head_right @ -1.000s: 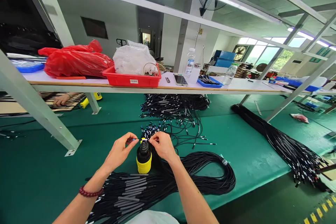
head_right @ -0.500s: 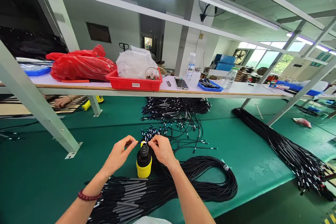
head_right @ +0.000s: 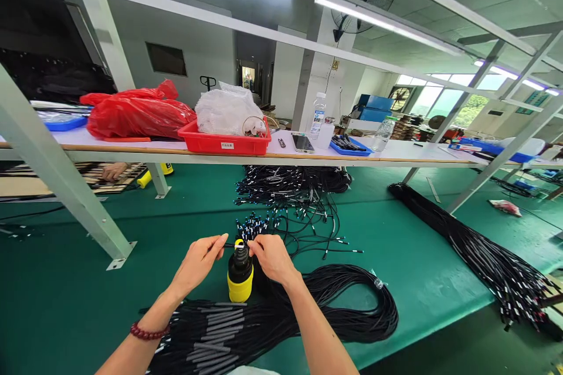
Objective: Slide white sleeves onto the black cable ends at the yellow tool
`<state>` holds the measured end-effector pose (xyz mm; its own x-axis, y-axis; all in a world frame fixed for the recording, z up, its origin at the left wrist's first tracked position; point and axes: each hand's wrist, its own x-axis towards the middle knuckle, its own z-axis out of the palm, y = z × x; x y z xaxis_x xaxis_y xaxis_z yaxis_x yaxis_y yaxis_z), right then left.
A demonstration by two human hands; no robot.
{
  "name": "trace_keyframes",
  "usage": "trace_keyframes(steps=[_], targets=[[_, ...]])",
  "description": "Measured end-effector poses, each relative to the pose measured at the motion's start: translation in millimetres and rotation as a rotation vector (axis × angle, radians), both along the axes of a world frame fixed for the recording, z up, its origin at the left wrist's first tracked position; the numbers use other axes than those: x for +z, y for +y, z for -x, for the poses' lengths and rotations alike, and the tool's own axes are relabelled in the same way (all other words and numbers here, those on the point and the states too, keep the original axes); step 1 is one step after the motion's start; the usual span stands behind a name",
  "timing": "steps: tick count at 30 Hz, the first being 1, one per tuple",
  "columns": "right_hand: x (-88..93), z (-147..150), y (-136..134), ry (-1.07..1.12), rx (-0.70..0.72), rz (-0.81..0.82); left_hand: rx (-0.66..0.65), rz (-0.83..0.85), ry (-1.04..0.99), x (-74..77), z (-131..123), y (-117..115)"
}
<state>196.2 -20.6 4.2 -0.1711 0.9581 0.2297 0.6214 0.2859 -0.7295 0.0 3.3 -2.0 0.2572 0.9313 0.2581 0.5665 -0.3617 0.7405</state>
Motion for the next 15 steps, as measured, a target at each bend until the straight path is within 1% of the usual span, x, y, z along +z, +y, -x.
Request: trace_keyframes(steps=[7, 13, 15], targets=[[-12.0, 1.6, 5.1, 0.072, -0.081, -0.031, -0.027, -0.034, -0.065, -2.7, -2.0, -0.7], [-12.6, 1.0, 3.6, 0.097, -0.107, -0.047, -0.002, -0.003, -0.089, -3.2, 0.0, -1.0], [-15.0, -0.9, 5.8, 0.098, -0.136, -0.049, 0.022, 0.018, -0.1, -4.1, 2.7, -1.2]])
